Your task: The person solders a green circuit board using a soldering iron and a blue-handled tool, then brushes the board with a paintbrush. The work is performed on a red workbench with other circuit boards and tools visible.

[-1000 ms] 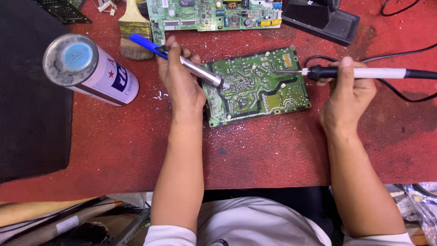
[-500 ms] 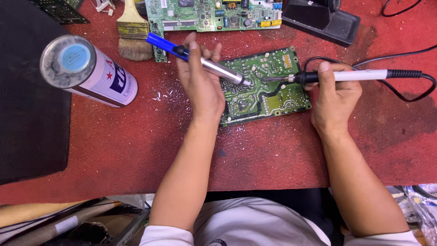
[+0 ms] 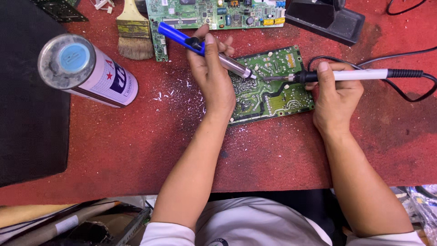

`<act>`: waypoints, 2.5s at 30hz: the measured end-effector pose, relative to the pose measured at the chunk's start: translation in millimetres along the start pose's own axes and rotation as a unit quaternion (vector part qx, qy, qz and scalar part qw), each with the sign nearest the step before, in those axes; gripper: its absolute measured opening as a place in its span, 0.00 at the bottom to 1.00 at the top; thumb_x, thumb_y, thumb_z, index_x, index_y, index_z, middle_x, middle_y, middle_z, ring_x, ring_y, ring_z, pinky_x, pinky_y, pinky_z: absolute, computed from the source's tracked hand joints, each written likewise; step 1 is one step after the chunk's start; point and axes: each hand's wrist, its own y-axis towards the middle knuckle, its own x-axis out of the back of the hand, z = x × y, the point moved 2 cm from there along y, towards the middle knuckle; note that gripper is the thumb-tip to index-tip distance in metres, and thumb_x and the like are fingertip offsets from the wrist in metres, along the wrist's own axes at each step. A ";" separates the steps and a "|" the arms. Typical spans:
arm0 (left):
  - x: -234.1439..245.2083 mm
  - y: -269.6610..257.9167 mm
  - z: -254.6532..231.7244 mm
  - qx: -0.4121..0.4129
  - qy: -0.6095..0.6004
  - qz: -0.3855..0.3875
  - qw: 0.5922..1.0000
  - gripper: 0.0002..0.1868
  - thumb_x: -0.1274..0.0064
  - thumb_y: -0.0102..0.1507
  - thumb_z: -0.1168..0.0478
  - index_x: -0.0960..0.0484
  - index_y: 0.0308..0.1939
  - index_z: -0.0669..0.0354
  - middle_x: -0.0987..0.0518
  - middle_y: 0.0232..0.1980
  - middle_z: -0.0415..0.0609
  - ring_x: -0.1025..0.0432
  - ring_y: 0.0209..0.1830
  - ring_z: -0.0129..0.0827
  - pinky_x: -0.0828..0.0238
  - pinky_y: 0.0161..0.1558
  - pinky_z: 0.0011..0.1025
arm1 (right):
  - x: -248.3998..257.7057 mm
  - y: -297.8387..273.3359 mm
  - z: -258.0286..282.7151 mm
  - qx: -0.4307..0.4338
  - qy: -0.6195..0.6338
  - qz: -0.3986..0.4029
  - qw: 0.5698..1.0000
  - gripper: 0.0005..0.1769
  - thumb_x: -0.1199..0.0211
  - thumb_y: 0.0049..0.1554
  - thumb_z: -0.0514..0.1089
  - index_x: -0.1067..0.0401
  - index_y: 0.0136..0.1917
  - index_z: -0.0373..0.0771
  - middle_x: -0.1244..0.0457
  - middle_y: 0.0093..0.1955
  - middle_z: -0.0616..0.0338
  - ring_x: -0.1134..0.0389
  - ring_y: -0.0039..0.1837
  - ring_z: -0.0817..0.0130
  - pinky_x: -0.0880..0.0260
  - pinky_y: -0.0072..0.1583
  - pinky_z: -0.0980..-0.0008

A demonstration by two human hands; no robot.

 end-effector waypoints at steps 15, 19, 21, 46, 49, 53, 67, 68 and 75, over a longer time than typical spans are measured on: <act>-0.2 1.1 0.9 -0.001 -0.006 -0.004 1.000 0.15 0.53 0.75 0.57 0.28 0.63 0.56 0.29 0.39 0.44 0.28 0.39 0.27 0.21 0.61 0.39 | 1.0 0.9 -3.2 0.002 0.006 -0.002 1.000 0.09 0.35 0.71 0.43 0.29 0.50 0.38 0.35 0.36 0.57 0.33 0.36 0.72 0.30 0.42 0.76; -0.3 0.8 -0.5 0.015 -0.002 -0.011 1.000 0.15 0.52 0.74 0.56 0.28 0.63 0.55 0.28 0.39 0.44 0.24 0.41 0.33 0.22 0.59 0.36 | 0.3 0.5 -0.8 0.001 0.000 -0.003 1.000 0.09 0.35 0.71 0.43 0.29 0.50 0.38 0.35 0.36 0.56 0.33 0.36 0.72 0.30 0.42 0.75; 0.2 1.0 0.8 0.014 0.000 -0.014 1.000 0.15 0.52 0.74 0.56 0.27 0.64 0.55 0.28 0.39 0.44 0.23 0.43 0.35 0.22 0.57 0.35 | 0.0 0.1 0.4 -0.002 -0.002 0.000 1.000 0.09 0.35 0.71 0.43 0.30 0.49 0.38 0.34 0.36 0.55 0.33 0.36 0.71 0.31 0.42 0.75; -5.6 -5.6 -1.4 -0.039 0.050 0.022 0.998 0.16 0.54 0.75 0.55 0.29 0.64 0.55 0.29 0.40 0.42 0.25 0.37 0.29 0.18 0.57 0.35 | 1.7 -3.9 30.8 0.233 -0.219 0.119 0.940 0.07 0.36 0.73 0.35 0.26 0.51 0.30 0.33 0.48 0.47 0.32 0.50 0.57 0.34 0.56 0.60; -7.7 -8.8 -5.1 -0.045 0.038 0.036 0.998 0.15 0.55 0.76 0.55 0.30 0.64 0.56 0.28 0.40 0.43 0.28 0.35 0.27 0.20 0.63 0.39 | 2.4 -3.1 27.1 0.226 -0.200 0.119 0.946 0.08 0.37 0.73 0.36 0.27 0.50 0.31 0.34 0.49 0.46 0.33 0.51 0.58 0.34 0.57 0.61; -8.2 -12.6 -2.8 -0.012 0.072 0.041 0.996 0.16 0.55 0.75 0.53 0.30 0.65 0.54 0.24 0.41 0.46 0.21 0.43 0.34 0.21 0.57 0.33 | 4.5 -5.2 22.3 0.198 -0.188 0.102 0.957 0.06 0.36 0.73 0.35 0.28 0.52 0.32 0.33 0.50 0.48 0.33 0.51 0.62 0.35 0.56 0.64; -48.0 -31.5 40.6 -0.254 0.365 0.406 0.798 0.23 0.67 0.80 0.56 0.48 0.76 0.64 0.27 0.71 0.69 0.25 0.74 0.57 0.23 0.82 0.45 | 36.8 12.7 12.1 0.120 0.026 -0.071 0.990 0.11 0.40 0.75 0.43 0.36 0.53 0.35 0.35 0.40 0.44 0.30 0.37 0.59 0.24 0.41 0.64; -49.3 -30.7 42.8 -0.261 0.383 0.406 0.787 0.23 0.64 0.81 0.58 0.50 0.77 0.57 0.26 0.71 0.65 0.20 0.65 0.51 0.13 0.70 0.38 | 39.3 12.5 9.4 0.122 -0.011 -0.078 0.989 0.10 0.39 0.74 0.43 0.34 0.53 0.36 0.35 0.42 0.48 0.30 0.40 0.61 0.24 0.42 0.66; -28.4 -7.2 -23.5 -0.178 0.290 0.270 0.900 0.13 0.59 0.76 0.53 0.29 0.62 0.51 0.24 0.36 0.41 0.30 0.25 0.25 0.32 0.28 0.29 | 29.1 0.8 8.7 0.150 -0.101 -0.027 0.983 0.07 0.34 0.72 0.38 0.29 0.52 0.34 0.35 0.44 0.53 0.32 0.43 0.67 0.30 0.47 0.69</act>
